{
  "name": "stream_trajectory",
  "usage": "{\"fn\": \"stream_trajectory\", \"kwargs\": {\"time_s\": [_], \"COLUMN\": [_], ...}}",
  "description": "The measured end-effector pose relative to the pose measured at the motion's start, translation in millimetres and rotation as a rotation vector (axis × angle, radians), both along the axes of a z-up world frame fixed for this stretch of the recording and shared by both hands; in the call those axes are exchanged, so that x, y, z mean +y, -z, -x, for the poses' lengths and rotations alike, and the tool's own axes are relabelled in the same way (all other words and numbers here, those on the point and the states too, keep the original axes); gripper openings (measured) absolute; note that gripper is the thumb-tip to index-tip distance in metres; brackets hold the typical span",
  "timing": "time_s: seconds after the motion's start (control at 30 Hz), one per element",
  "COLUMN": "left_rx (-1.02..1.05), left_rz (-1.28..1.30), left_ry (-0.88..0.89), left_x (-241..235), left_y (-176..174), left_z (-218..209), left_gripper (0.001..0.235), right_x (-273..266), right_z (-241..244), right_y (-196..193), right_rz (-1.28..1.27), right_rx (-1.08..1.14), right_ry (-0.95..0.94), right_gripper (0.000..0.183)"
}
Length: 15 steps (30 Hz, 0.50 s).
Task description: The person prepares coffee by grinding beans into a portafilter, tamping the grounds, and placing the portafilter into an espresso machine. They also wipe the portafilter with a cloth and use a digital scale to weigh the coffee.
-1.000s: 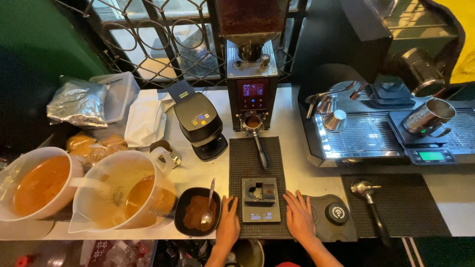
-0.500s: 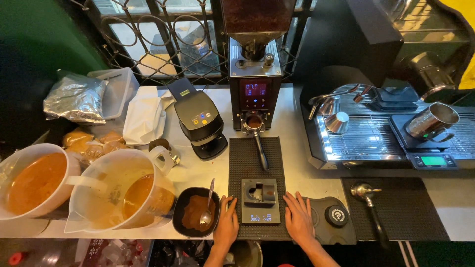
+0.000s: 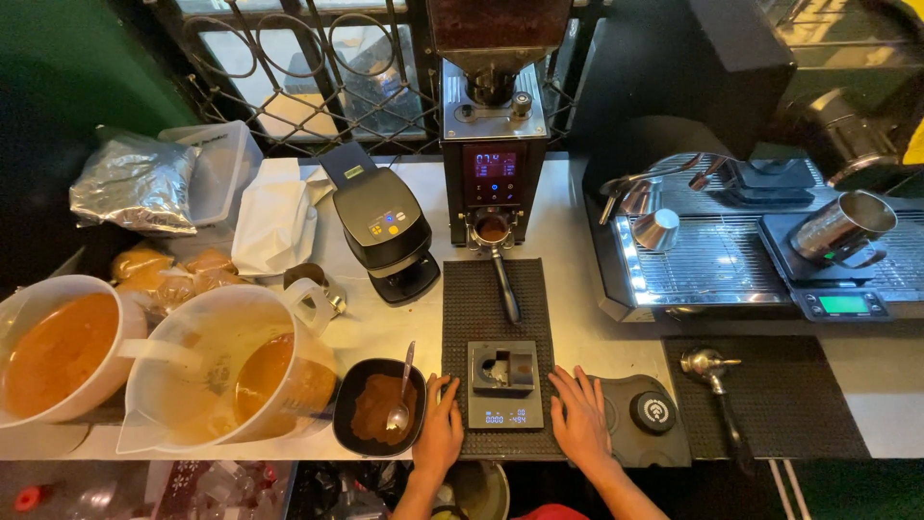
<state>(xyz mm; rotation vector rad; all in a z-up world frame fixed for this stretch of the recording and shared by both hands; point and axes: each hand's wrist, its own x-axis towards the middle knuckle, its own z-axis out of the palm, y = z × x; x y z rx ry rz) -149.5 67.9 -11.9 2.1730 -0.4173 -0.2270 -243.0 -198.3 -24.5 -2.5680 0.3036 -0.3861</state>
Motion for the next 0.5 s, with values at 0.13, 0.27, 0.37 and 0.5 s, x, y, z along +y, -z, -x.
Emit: {"fn": "stream_trajectory", "kwargs": {"time_s": [0.13, 0.27, 0.37, 0.5], "left_rx": [-0.069, -0.086, -0.101, -0.125], "left_rz": [-0.020, -0.041, -0.047, -0.056], "left_ry": [-0.005, -0.018, -0.022, -0.030], "left_x": [0.4, -0.6, -0.6, -0.4], "left_y": [-1.7, -5.5, -7.7, -7.3], "left_z": [-0.4, -0.3, -0.8, -1.5], "left_gripper": [0.040, 0.039, 0.039, 0.039], "right_x": [2.9, 3.7, 3.7, 3.1], "right_z": [0.0, -0.2, -0.9, -1.8], "right_y": [-9.3, -13.1, -12.3, -9.7], "right_rz": [0.004, -0.006, 0.005, -0.003], "right_rx": [0.029, 0.055, 0.048, 0.071], "right_ry": [0.010, 0.015, 0.016, 0.023], "right_gripper": [0.043, 0.043, 0.042, 0.043]}}
